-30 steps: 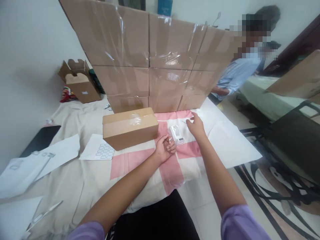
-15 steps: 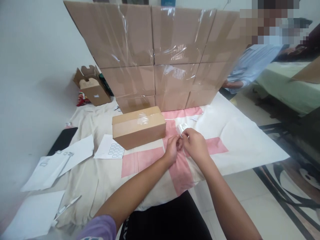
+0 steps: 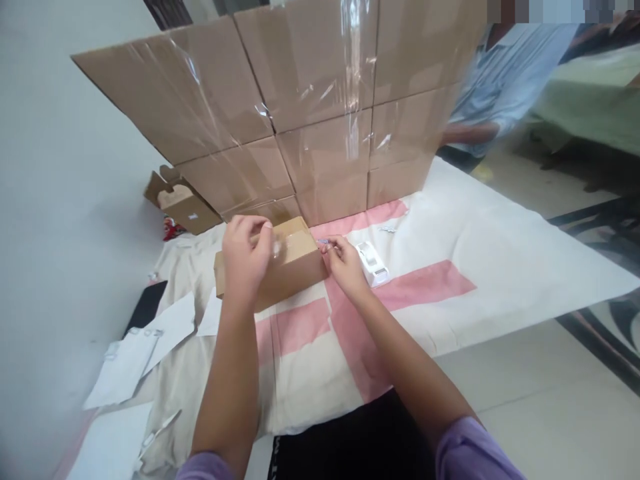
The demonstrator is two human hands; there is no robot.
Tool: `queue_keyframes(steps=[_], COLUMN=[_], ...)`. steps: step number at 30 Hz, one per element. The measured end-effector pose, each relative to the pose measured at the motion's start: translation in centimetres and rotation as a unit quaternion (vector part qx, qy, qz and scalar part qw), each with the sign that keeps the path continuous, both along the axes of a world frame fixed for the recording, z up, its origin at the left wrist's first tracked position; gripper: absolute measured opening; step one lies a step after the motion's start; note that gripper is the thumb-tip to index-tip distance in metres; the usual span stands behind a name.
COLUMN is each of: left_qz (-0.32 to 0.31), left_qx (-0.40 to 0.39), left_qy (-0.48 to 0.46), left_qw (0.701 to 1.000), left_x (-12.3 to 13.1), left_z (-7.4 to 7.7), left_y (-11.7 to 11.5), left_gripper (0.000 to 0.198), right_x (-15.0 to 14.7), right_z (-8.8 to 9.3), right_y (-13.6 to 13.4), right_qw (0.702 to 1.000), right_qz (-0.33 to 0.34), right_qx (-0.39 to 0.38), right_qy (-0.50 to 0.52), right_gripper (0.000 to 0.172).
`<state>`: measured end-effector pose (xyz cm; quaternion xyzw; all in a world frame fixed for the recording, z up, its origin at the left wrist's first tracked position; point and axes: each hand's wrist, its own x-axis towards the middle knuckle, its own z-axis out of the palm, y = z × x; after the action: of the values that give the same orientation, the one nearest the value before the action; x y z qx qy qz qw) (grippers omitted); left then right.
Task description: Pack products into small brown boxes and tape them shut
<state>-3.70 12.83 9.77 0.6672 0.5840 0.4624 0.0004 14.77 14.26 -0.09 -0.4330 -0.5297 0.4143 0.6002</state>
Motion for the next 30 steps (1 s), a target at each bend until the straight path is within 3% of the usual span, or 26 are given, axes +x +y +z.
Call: queue_keyframes(steps=[3,7,12,18,30], left_qz=[0.06,-0.001,-0.077,-0.066,-0.065], left_qx=[-0.08,-0.19,-0.193,-0.188,-0.189], left_qy=[0.032,-0.014,-0.033,-0.02,-0.02], left_qw=[0.994,0.982,0.978,0.98,0.98], left_x=[-3.5,-6.0,-6.5,-6.2,-5.9], left_z=[-0.7,-1.1,-0.7,-0.8,-0.6], left_y=[1.5,2.1,2.4,2.4,2.0], left_gripper=[0.027,0.028,0.027,0.026,0.024], right_x=[-0.8,-1.0,-1.3,-1.1,-1.5], right_z=[-1.3,-1.5,-1.2,-2.2,-2.8], right_y=[-0.2,-0.7,-1.6,-2.9,-2.9], right_qw=[1.0,0.998,0.989,0.981,0.983], right_qz=[0.012,0.026,0.098,0.13,0.153], right_qx=[0.001,0.042,0.09,0.1,0.076], right_qy=[-0.006,-0.029,-0.057,-0.101,-0.069], right_gripper=[0.015,0.011,0.013,0.011,0.012])
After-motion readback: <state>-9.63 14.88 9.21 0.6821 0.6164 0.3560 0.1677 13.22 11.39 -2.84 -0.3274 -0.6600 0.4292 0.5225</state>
